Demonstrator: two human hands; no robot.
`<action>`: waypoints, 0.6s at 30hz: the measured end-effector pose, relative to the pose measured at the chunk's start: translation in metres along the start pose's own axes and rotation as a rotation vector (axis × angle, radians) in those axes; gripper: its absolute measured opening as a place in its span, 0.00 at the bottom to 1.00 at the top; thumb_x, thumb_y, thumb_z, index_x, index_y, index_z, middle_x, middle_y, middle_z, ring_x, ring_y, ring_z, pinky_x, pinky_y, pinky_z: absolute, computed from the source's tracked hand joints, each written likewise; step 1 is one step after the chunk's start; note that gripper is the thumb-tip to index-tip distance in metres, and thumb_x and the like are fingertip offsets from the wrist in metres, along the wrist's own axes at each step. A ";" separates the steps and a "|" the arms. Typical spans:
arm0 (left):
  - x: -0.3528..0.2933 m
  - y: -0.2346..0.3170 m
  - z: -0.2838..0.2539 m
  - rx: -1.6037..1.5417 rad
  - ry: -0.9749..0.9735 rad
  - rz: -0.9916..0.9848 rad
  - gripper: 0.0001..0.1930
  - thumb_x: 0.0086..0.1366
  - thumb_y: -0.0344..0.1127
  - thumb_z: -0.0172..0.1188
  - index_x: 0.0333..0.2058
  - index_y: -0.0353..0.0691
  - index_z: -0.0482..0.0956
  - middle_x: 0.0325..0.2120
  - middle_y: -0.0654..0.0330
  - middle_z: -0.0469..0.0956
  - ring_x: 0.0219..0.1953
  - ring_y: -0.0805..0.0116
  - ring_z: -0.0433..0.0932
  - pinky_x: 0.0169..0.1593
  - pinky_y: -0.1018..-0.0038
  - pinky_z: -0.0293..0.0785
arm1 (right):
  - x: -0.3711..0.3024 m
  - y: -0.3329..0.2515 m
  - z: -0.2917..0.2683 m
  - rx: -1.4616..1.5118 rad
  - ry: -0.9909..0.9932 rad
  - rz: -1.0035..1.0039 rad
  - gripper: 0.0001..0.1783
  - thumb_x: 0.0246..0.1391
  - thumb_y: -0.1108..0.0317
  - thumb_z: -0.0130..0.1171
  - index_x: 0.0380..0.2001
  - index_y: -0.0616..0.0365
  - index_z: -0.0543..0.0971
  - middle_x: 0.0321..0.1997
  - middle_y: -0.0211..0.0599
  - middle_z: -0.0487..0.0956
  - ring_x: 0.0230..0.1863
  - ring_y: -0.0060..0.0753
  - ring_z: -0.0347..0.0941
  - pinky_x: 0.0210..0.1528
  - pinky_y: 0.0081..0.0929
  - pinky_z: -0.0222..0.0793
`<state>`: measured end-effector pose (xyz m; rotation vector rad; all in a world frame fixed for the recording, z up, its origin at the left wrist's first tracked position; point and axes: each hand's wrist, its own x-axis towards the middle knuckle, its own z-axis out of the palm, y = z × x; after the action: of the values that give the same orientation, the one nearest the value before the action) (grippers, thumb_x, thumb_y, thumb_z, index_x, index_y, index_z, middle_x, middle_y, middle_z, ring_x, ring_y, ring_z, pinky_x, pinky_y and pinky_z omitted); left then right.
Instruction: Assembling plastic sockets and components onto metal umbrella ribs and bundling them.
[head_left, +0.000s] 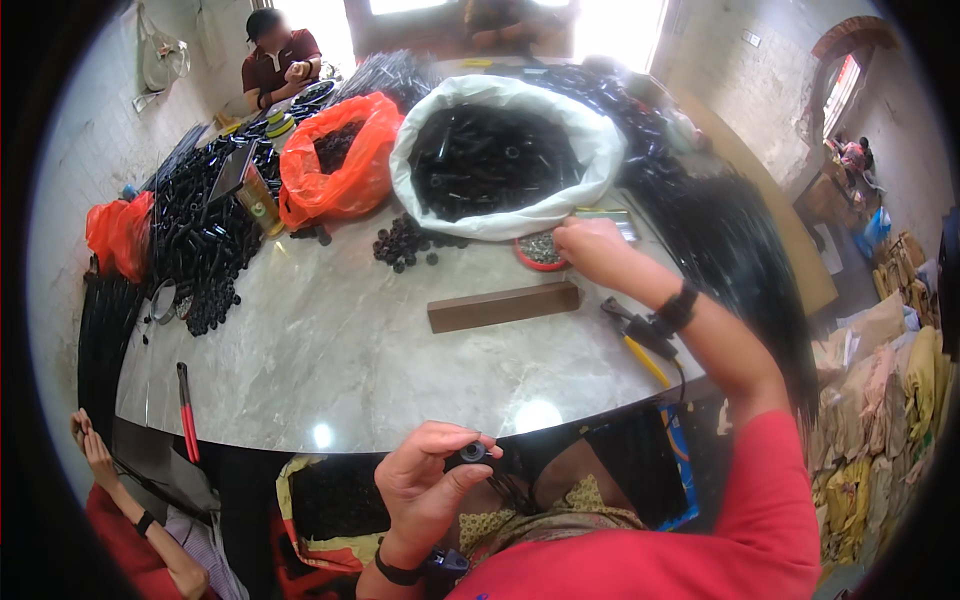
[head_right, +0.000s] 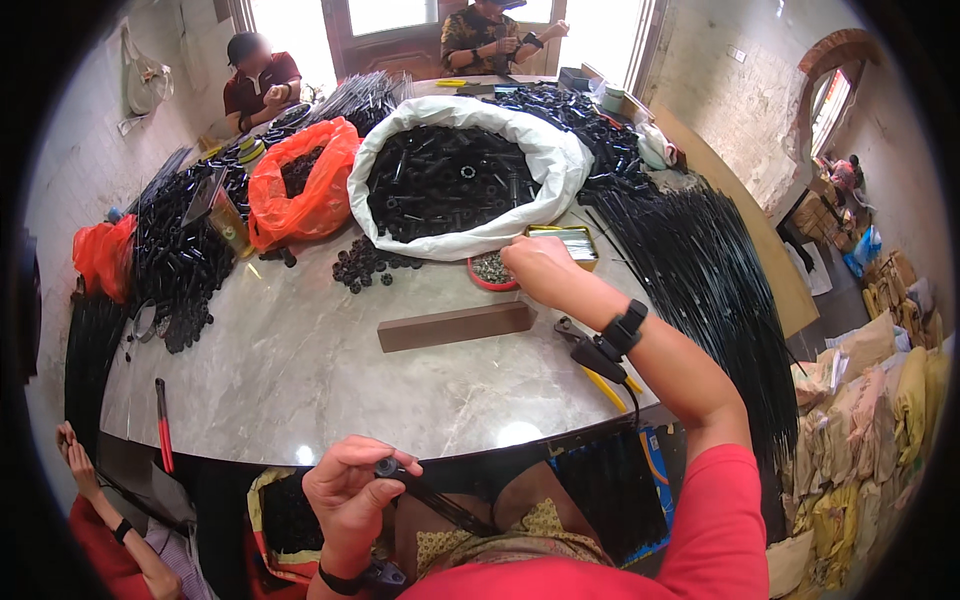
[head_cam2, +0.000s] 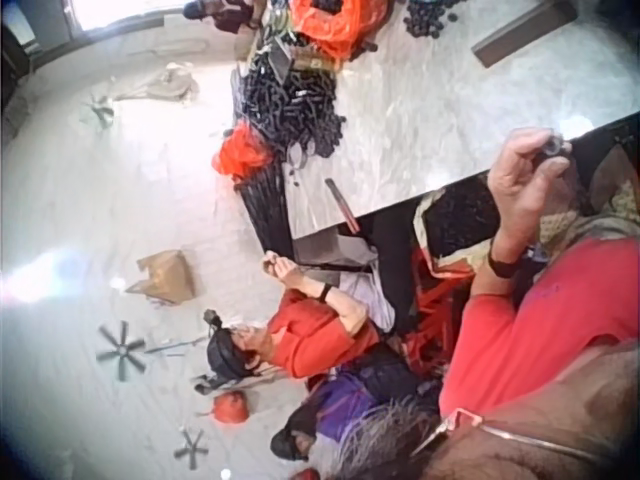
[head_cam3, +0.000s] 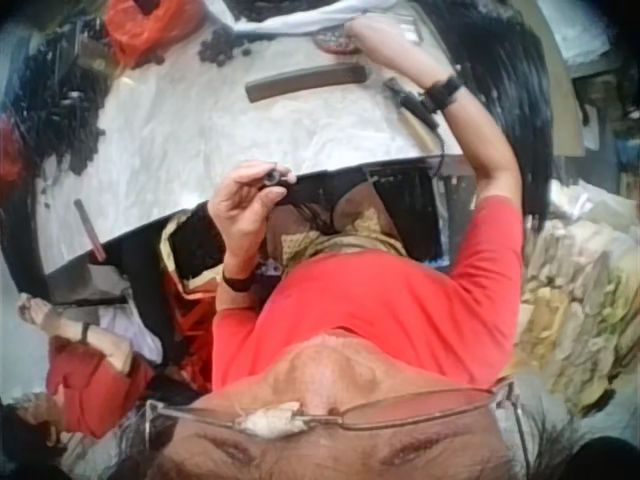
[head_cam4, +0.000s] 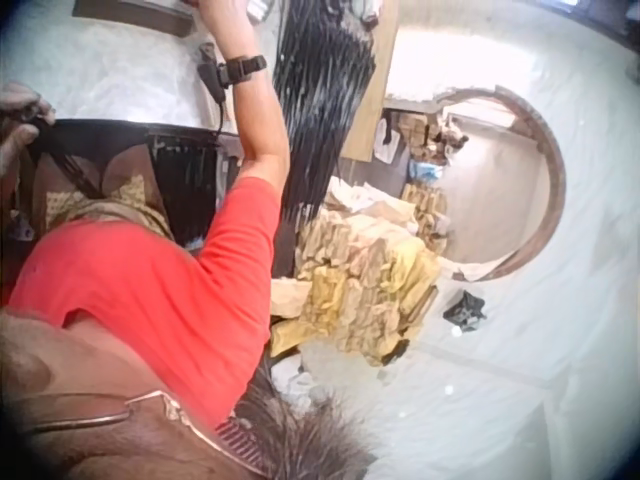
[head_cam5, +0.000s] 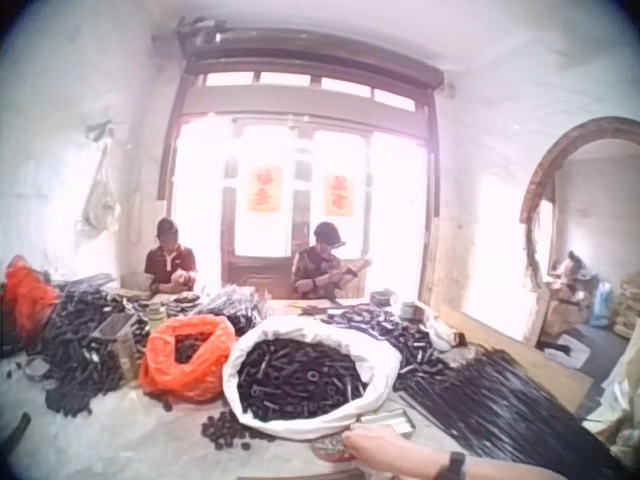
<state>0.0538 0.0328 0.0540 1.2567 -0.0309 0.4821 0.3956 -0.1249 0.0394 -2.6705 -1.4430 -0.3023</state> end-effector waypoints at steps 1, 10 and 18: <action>0.001 0.000 -0.001 -0.001 0.006 -0.002 0.16 0.53 0.14 0.63 0.42 0.29 0.76 0.35 0.48 0.78 0.37 0.56 0.82 0.44 0.64 0.80 | 0.008 0.001 0.004 -0.075 -0.072 -0.015 0.03 0.45 0.74 0.61 0.25 0.58 0.83 0.33 0.47 0.82 0.37 0.49 0.81 0.36 0.39 0.76; 0.007 -0.002 -0.008 -0.013 -0.019 -0.007 0.18 0.52 0.13 0.63 0.43 0.30 0.77 0.35 0.48 0.78 0.37 0.56 0.82 0.44 0.65 0.80 | 0.045 -0.006 0.010 -0.275 -0.341 0.013 0.04 0.42 0.72 0.64 0.26 0.56 0.84 0.33 0.45 0.84 0.39 0.47 0.82 0.38 0.39 0.76; -0.003 0.004 -0.003 -0.073 -0.051 -0.011 0.15 0.56 0.14 0.64 0.43 0.28 0.78 0.40 0.49 0.78 0.41 0.61 0.81 0.48 0.68 0.79 | 0.024 0.003 0.003 0.140 -0.006 0.097 0.07 0.48 0.66 0.61 0.27 0.57 0.79 0.29 0.49 0.80 0.37 0.52 0.79 0.38 0.46 0.72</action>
<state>0.0490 0.0359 0.0562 1.1964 -0.0841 0.4354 0.4112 -0.1063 0.0415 -2.6198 -1.2795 -0.1780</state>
